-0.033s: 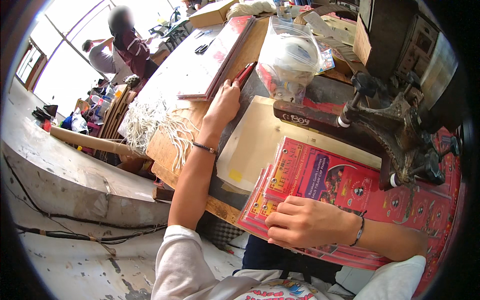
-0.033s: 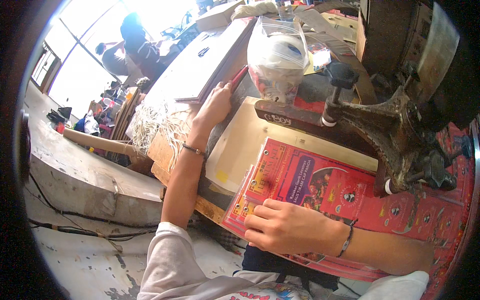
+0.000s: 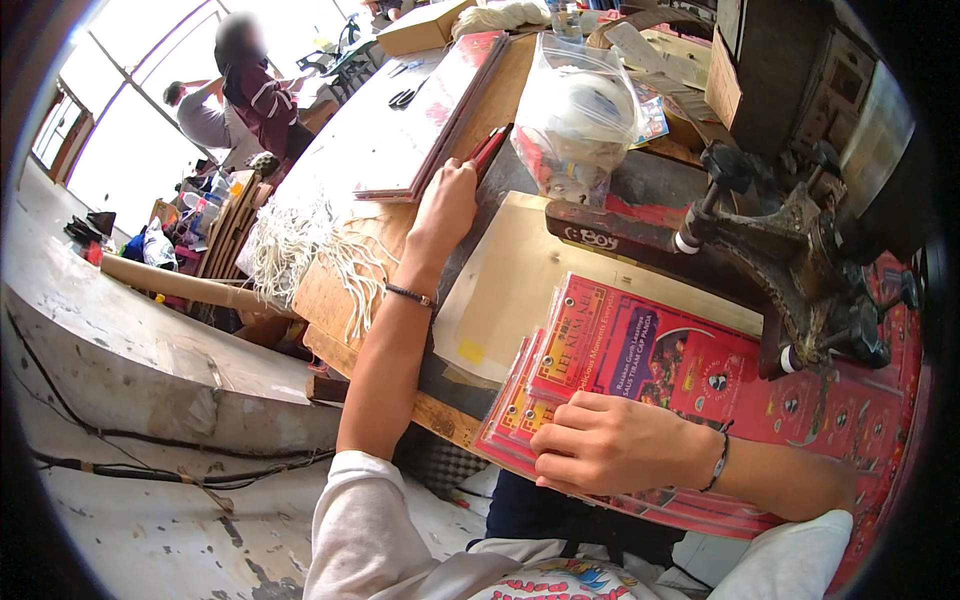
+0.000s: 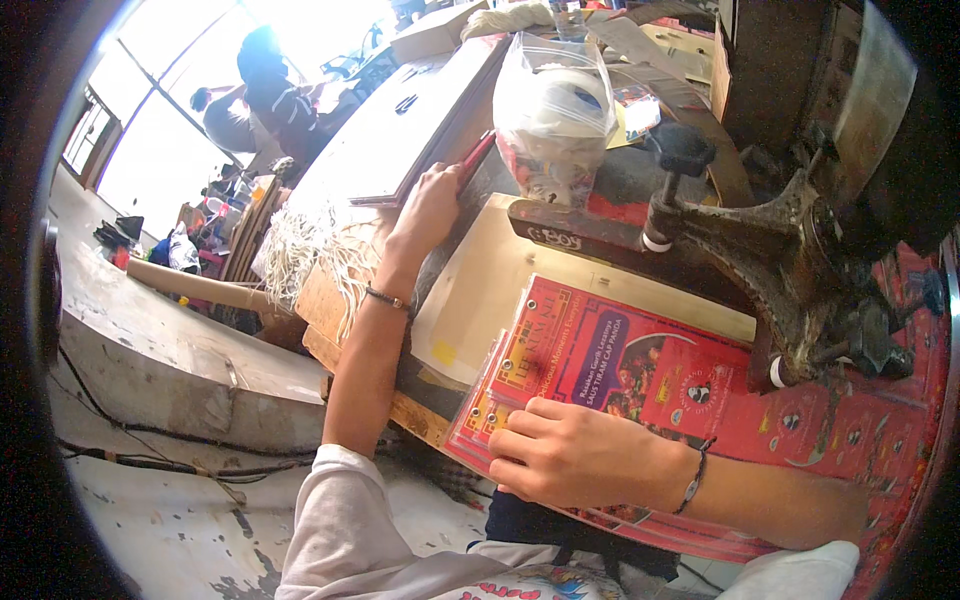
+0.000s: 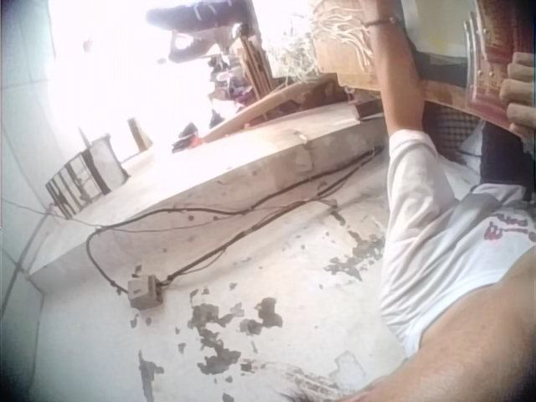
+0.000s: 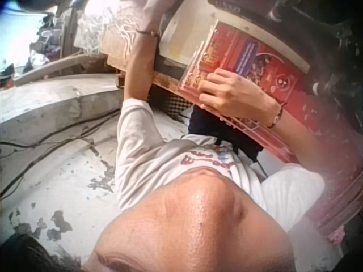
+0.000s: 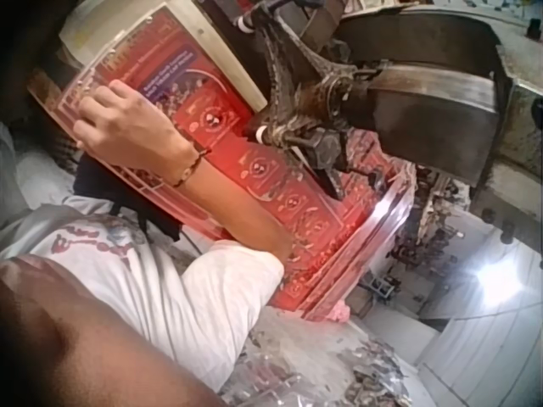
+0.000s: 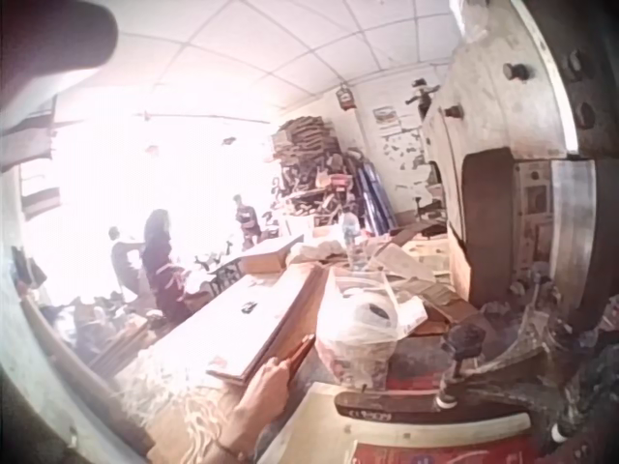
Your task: The person threads white cords through holes in red cardboard covers. They use a red utility knife to help guide the cord or clear the hole, then tie a knot in the cord by hand to secure it.
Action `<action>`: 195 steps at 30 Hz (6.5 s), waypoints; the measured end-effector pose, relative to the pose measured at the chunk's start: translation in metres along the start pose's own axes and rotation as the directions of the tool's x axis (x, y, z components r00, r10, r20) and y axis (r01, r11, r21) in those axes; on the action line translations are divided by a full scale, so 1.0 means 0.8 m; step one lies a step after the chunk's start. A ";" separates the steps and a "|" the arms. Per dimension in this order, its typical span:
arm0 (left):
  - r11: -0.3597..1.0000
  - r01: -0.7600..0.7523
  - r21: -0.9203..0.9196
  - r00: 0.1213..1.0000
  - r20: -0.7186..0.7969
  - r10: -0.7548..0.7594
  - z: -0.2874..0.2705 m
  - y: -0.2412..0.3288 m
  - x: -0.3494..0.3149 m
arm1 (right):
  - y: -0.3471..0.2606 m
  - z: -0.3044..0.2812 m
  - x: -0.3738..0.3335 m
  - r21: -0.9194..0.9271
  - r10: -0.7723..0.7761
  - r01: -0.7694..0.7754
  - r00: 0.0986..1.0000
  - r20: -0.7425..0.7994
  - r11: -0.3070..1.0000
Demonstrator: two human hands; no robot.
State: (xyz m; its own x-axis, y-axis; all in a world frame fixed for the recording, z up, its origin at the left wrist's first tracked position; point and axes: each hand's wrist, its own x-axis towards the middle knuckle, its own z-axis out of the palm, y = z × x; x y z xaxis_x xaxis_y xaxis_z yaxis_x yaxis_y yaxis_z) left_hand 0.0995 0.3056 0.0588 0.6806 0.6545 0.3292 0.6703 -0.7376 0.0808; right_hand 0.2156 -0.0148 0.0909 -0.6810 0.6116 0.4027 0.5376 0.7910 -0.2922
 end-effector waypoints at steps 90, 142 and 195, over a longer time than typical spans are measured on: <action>0.973 -0.075 -0.217 0.984 0.144 0.108 -0.135 -0.040 -0.197 | 0.028 -0.008 -0.003 0.863 0.721 -0.225 0.661 -0.206 0.453; 0.395 0.044 -0.918 0.749 0.292 0.595 -0.118 0.037 -0.018 | 0.019 -0.019 -0.001 0.733 0.761 -0.272 0.422 -0.492 0.624; 0.576 -0.123 -0.808 0.607 0.397 0.688 -0.109 0.097 -0.037 | -0.028 -0.124 0.016 0.299 0.833 -0.783 0.546 -0.087 0.545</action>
State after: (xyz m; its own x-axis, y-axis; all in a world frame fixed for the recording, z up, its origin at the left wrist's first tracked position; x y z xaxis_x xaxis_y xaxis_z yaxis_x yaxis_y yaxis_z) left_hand 0.1053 0.2147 0.1370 0.9920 -0.0444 -0.1184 0.0629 -0.6392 0.7665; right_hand 0.2443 -0.0266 0.1887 0.1191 0.9915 0.0525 0.6778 -0.0425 -0.7340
